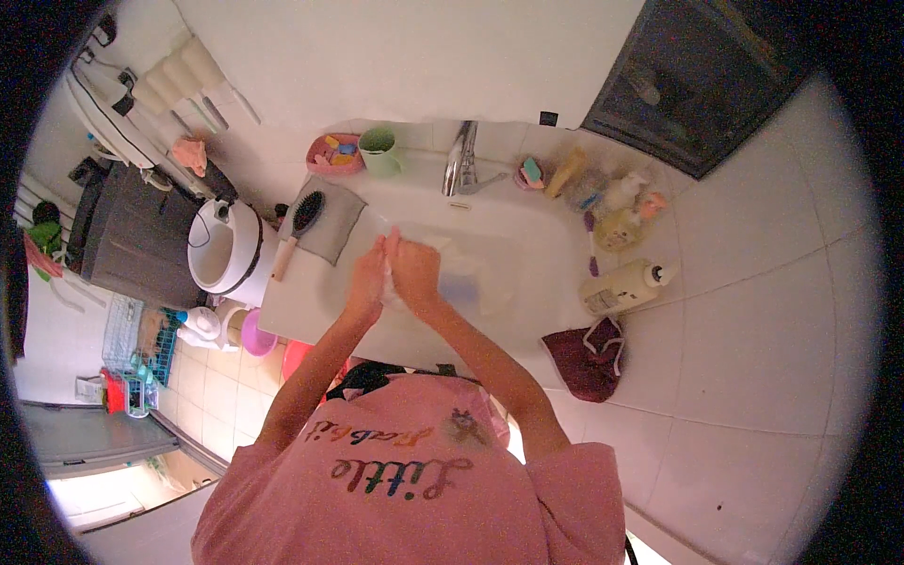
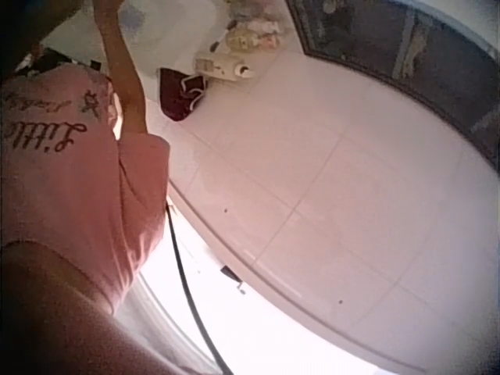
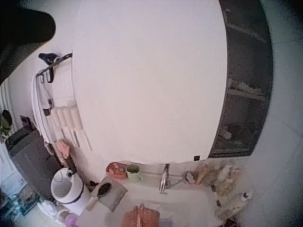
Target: The person washes a piece of clothing in a sink by lathering it with soap, scrubbing it by hand, and unfolding it, then washes another cloth by rubbing soap onto it and lathering it.
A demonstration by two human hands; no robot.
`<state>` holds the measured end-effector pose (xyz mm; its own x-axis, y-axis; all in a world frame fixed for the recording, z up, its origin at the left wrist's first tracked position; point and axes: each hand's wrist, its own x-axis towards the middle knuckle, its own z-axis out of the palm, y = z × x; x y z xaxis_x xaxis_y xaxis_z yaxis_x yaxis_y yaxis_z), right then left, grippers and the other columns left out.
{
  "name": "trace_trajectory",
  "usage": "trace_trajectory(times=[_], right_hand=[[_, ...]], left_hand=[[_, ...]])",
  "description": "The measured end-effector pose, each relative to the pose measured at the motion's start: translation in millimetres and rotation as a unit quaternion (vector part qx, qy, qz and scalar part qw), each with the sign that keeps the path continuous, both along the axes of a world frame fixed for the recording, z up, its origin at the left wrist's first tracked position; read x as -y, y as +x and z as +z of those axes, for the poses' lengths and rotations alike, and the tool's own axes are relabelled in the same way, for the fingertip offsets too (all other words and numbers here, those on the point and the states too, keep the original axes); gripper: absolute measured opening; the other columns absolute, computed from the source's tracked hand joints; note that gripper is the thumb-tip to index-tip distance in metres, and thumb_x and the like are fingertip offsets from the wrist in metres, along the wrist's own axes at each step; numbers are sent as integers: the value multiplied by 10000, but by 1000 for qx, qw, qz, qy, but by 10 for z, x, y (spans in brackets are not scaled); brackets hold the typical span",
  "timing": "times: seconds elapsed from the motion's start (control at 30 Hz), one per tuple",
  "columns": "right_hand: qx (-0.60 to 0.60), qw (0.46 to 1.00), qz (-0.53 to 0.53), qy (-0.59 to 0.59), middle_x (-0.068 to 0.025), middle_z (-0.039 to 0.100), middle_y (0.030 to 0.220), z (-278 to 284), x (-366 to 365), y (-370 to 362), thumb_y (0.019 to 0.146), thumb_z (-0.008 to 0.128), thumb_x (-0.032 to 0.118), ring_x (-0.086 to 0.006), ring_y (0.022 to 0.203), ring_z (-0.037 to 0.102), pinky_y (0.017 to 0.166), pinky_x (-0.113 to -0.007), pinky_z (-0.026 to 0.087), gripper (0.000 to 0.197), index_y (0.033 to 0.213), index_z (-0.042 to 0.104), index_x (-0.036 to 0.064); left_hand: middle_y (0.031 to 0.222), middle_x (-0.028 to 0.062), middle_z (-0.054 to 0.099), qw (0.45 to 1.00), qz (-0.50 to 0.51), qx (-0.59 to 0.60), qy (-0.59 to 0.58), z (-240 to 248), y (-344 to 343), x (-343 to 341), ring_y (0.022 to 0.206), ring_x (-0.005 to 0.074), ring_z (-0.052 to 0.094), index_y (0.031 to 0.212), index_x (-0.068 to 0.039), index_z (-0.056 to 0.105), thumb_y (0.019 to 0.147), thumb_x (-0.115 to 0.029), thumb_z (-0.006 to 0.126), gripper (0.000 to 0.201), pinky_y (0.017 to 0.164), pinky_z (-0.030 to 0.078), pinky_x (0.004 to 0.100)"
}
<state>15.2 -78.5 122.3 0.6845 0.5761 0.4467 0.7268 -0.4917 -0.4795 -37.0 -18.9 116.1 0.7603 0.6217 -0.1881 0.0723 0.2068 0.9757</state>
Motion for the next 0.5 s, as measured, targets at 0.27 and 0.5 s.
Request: trace_trajectory(times=[0.27, 0.5], right_hand=[[82, 993, 71, -56, -130, 487, 449, 33, -1, -47, 757, 441, 209, -269, 384, 487, 358, -366, 366, 322, 476, 498, 60], [78, 994, 4, -79, -137, 449, 418, -18, -26, -103, 812, 356, 255, -296, 381, 466, 366, -370, 346, 419, 473, 482, 44]], left_hand=[[590, -45, 354, 989, -15, 5, -144, 73, 6, -31, 529, 60, 329, 668, -62, 426, 845, -372, 364, 362, 452, 289, 220], [589, -37, 386, 985, -33, 20, -167, 2, 48, -151, 518, 85, 344, 637, -88, 423, 829, -389, 396, 358, 492, 312, 232]])
